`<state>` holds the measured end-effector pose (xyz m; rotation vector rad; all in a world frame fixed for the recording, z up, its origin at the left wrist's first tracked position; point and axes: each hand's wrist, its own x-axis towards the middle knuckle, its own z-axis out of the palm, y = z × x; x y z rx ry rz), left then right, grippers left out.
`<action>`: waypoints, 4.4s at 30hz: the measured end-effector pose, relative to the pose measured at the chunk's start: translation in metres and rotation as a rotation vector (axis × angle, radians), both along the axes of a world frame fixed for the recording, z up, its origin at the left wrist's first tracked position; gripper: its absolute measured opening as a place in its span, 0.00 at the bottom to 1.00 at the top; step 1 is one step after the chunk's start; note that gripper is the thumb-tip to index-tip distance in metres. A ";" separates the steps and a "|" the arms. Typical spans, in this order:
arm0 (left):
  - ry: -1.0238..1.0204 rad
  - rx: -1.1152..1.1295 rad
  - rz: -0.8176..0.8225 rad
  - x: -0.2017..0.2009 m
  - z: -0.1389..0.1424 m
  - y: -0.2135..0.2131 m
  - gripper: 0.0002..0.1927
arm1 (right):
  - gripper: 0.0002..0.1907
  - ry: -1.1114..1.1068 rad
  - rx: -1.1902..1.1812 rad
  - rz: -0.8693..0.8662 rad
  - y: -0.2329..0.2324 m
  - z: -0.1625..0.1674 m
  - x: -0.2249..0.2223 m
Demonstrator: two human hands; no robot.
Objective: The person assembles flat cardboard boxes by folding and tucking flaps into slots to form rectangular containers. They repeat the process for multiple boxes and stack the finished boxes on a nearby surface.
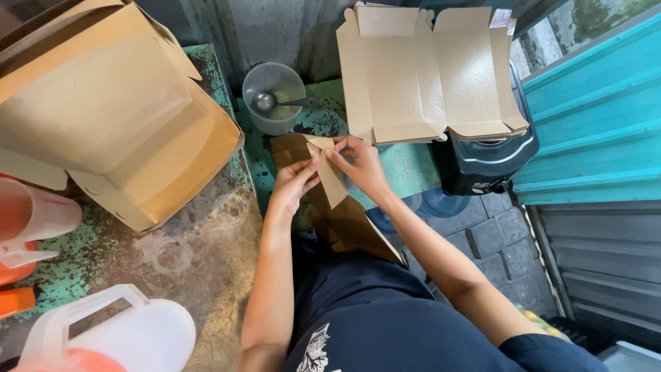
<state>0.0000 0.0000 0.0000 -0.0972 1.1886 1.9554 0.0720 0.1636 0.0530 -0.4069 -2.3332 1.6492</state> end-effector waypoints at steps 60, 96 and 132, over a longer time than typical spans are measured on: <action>0.237 0.106 0.231 0.017 -0.013 0.046 0.11 | 0.10 0.073 -0.251 -0.106 0.022 -0.004 -0.007; 0.199 0.034 0.361 -0.008 -0.014 0.032 0.10 | 0.13 -0.152 0.123 0.753 0.088 0.035 0.025; 0.311 0.029 -0.140 0.011 -0.045 0.055 0.18 | 0.12 -0.097 0.250 0.139 0.079 0.000 0.023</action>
